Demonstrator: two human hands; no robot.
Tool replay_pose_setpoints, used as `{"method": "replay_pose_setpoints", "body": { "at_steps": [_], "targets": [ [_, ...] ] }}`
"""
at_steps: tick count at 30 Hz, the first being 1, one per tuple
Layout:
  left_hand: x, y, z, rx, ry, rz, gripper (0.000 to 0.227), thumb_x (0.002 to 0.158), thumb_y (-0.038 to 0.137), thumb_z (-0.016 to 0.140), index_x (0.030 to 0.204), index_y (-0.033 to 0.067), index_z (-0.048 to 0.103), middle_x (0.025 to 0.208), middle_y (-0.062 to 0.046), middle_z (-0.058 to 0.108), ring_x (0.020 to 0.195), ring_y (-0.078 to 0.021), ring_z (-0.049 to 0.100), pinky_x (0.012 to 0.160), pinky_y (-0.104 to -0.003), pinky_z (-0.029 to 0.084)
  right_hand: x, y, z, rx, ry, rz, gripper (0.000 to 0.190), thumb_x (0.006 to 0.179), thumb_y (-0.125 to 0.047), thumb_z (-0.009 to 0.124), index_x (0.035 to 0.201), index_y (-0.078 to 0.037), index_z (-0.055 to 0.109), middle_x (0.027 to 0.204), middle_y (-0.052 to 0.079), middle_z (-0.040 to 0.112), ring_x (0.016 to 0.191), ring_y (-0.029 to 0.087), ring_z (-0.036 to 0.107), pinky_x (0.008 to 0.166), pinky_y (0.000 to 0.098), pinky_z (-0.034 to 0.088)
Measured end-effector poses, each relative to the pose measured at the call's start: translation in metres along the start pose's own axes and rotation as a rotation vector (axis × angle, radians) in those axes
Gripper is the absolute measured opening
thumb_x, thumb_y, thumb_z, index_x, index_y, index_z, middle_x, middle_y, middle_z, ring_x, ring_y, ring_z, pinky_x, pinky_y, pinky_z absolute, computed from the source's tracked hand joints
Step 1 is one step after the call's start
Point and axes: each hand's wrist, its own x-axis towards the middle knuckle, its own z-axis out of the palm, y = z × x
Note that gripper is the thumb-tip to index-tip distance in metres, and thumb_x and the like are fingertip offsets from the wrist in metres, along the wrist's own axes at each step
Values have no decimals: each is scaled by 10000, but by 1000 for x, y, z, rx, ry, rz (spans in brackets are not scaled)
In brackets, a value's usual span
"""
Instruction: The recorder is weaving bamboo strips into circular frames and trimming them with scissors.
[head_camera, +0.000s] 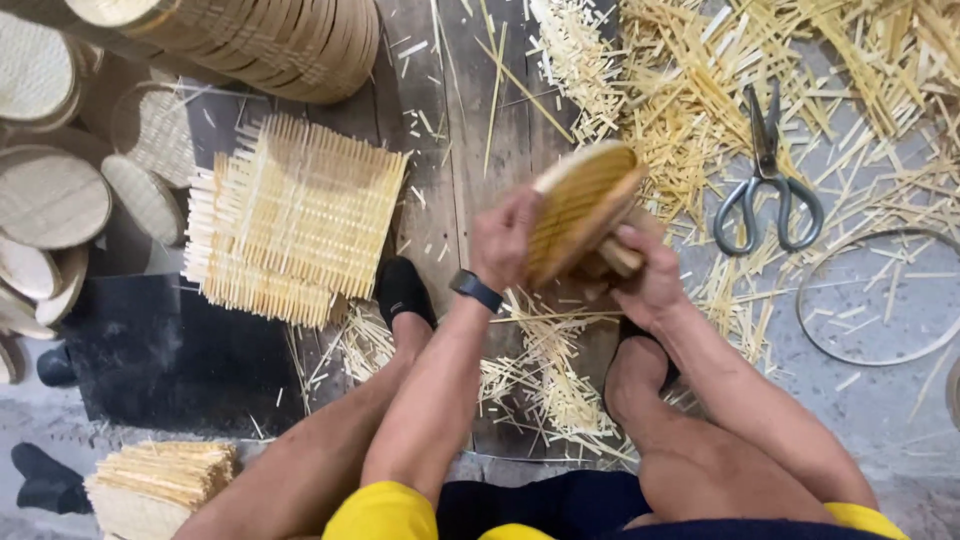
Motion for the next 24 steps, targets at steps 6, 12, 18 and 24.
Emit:
{"method": "replay_pose_setpoints", "body": {
  "at_steps": [6,12,18,24],
  "targets": [
    [14,-181,8,-665,390,-250,367,1078,299,532,1246,-2,658,1142,-21,709,1035,-162,637,892,-309,535,-36,-18,-28,242,8,-100,632,890,-359,632,1432,-53,520,1217,121,663,1093,286,661,950,490,554],
    [-41,-171,-20,-538,-230,-752,355,1022,137,558,1278,-100,620,1114,-238,741,926,-317,737,828,-447,608,-50,-29,-67,168,-8,-242,615,944,-300,622,1478,-18,505,1275,141,653,1129,306,647,978,477,515],
    [84,-116,-32,-991,8,-576,449,1054,258,557,1465,85,505,1308,-100,682,1120,-213,709,933,-402,594,-55,-41,-47,136,105,-219,629,876,-305,601,1443,-54,495,1267,114,639,1151,282,641,994,465,520],
    [105,-66,17,-745,-88,-118,416,980,330,671,1224,-2,622,1058,-130,678,903,-234,667,828,-477,522,-33,-12,-59,139,49,-149,669,902,-351,608,1482,-45,477,1301,127,627,1162,297,621,1003,494,478]
  ]
}}
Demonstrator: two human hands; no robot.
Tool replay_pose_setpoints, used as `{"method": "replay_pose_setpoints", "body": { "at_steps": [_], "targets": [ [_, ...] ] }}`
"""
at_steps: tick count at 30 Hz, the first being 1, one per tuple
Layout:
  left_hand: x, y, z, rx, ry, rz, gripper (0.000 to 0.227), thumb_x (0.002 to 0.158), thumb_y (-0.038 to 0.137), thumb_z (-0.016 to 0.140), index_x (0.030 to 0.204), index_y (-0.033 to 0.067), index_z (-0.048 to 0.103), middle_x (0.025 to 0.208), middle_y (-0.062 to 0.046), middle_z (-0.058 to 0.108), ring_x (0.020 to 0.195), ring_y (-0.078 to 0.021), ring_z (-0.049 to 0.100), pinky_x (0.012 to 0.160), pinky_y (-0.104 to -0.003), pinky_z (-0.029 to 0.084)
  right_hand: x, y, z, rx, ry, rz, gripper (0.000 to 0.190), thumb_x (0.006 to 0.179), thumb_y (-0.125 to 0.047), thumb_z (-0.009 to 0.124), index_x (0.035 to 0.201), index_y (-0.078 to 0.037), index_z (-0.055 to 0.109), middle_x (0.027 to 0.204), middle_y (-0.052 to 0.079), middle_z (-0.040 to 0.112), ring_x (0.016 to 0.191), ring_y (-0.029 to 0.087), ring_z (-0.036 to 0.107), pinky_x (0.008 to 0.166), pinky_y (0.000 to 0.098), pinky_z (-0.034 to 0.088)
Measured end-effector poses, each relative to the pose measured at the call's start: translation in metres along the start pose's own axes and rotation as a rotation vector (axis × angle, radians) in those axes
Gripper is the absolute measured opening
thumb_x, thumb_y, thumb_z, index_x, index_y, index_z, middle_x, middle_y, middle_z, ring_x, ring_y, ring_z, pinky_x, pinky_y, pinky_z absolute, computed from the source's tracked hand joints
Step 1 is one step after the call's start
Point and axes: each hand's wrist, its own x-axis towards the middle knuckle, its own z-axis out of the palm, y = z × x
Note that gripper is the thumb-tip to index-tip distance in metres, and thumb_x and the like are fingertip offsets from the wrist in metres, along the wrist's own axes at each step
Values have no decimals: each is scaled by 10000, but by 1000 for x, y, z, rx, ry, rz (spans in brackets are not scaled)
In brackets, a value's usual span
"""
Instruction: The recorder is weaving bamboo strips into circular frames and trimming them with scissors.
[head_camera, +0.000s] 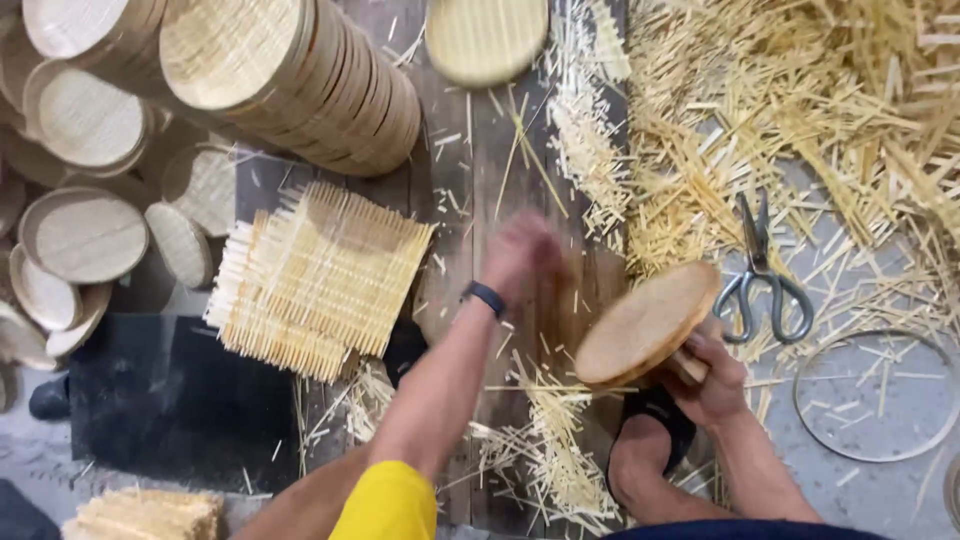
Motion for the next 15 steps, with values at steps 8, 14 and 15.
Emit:
{"method": "replay_pose_setpoints", "body": {
  "at_steps": [8,14,15],
  "targets": [
    [-87,-98,-10,-151,202,-417,512,1051,479,601,1277,22,647,1167,-103,706,1013,-201,657,928,-438,521,22,30,45,-74,110,45,650,979,-510,444,1466,-82,488,1368,66,625,1245,238,595,1047,452,464],
    [-91,-36,-129,894,349,46,509,935,372,709,1257,-19,656,1155,-229,691,1018,-360,624,897,-527,516,46,70,12,-521,144,76,392,1031,-213,570,1338,31,554,1248,149,649,1120,283,647,866,431,574],
    [-100,-17,-150,1524,469,168,595,843,337,744,1310,3,587,1259,-236,624,1188,-413,574,1000,-515,476,40,73,20,-521,149,84,384,999,-206,560,1337,-24,576,1241,107,670,1098,237,679,852,389,618]
  ]
}}
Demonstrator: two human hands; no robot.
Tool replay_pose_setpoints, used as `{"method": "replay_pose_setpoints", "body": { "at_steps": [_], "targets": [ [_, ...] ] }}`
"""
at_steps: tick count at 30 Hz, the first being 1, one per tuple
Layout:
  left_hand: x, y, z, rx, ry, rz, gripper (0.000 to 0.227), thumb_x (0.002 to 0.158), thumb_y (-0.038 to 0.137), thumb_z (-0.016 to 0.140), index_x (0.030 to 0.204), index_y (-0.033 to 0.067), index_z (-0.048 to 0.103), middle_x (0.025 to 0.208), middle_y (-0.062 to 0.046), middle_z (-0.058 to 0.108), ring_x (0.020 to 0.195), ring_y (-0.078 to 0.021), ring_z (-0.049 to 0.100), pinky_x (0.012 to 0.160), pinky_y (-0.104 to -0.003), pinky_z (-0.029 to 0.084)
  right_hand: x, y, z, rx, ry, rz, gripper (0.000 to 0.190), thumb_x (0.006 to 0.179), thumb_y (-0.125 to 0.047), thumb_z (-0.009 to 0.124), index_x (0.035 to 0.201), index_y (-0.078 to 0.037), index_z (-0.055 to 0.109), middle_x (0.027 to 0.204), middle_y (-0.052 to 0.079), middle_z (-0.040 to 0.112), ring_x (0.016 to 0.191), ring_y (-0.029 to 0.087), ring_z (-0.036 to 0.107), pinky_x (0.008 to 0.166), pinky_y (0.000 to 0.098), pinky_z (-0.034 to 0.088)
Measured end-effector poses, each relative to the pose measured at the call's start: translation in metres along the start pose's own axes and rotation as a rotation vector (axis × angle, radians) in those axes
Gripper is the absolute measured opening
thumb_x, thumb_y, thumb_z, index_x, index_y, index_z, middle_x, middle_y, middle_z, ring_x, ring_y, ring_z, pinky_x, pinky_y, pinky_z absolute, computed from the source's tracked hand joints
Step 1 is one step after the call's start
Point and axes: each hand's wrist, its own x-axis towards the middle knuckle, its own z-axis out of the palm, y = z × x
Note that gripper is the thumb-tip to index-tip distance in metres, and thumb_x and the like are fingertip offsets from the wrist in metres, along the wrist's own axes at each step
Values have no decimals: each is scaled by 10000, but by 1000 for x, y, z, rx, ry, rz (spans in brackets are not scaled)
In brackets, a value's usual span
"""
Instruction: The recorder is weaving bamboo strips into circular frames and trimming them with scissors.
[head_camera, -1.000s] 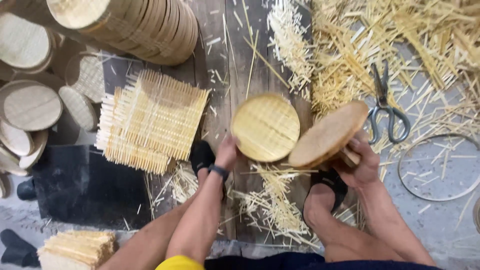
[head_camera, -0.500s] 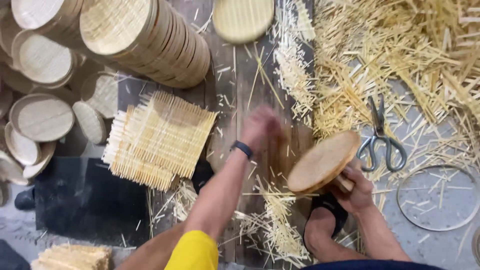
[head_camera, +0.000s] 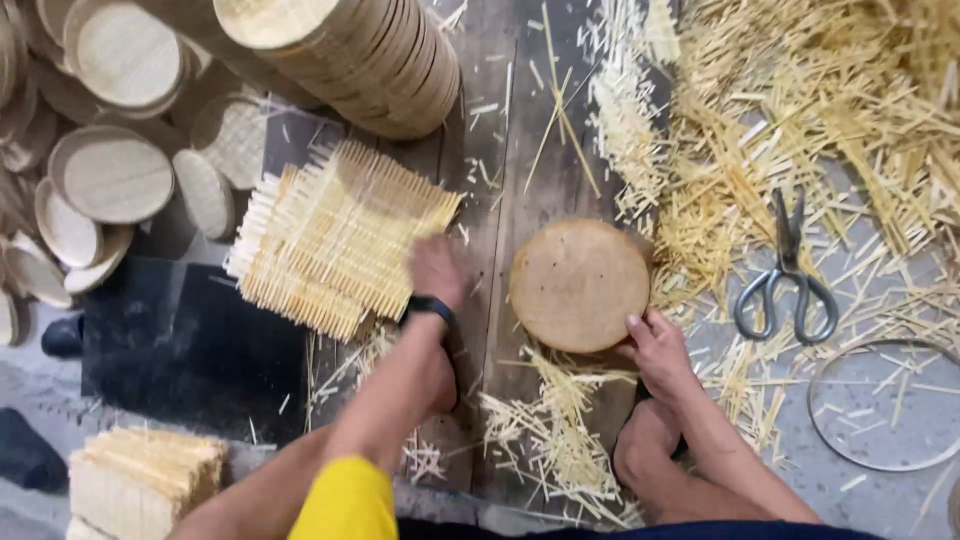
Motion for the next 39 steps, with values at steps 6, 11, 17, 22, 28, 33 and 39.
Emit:
{"method": "replay_pose_setpoints", "body": {
  "at_steps": [6,11,17,22,28,33,39],
  "targets": [
    [7,-67,-45,127,-223,-215,714,704,332,826,1264,-38,583,1366,-282,537,1276,-431,498,1051,-468,448,0,-3,-8,25,-61,20,337,1031,-233,561,1229,35,614,1126,118,714,953,231,728,776,424,635],
    [13,-70,-75,-180,-103,-262,399,787,204,772,1176,117,749,1097,-197,714,1012,-362,674,906,-443,545,2,5,-30,43,4,-10,314,1048,-220,565,1263,4,619,1021,109,687,818,200,669,704,366,601],
    [-16,58,-152,-216,281,217,114,890,127,698,989,109,753,865,-111,733,804,-290,696,716,-409,572,-17,-31,-28,28,130,-173,337,1068,-263,564,1263,6,613,1021,87,686,841,178,669,695,308,549],
    [-86,123,-94,-348,-47,769,147,994,55,616,1133,54,664,992,-107,708,878,-232,686,765,-356,579,-4,-54,-25,326,-97,-187,483,1005,-451,506,1194,-28,641,998,83,713,893,171,717,773,331,608],
    [-78,121,-87,-668,-353,760,126,906,144,739,993,74,680,992,-148,712,997,-332,685,918,-464,554,9,-43,-19,-278,121,-229,293,899,-126,744,1153,7,684,1000,61,728,815,107,648,732,284,546],
    [-23,42,38,-890,-261,-328,497,731,238,896,1077,-43,678,963,-156,687,834,-254,613,704,-393,493,8,-45,-15,-294,115,-253,315,860,-87,787,1125,36,670,996,76,750,832,120,688,741,271,578],
    [-9,40,18,-973,-664,-496,286,824,244,854,941,8,745,817,-33,731,675,-115,638,595,-275,513,33,-10,-53,-569,268,-468,546,804,-96,910,1215,65,589,1085,96,699,959,133,664,812,296,554]
  ]
}}
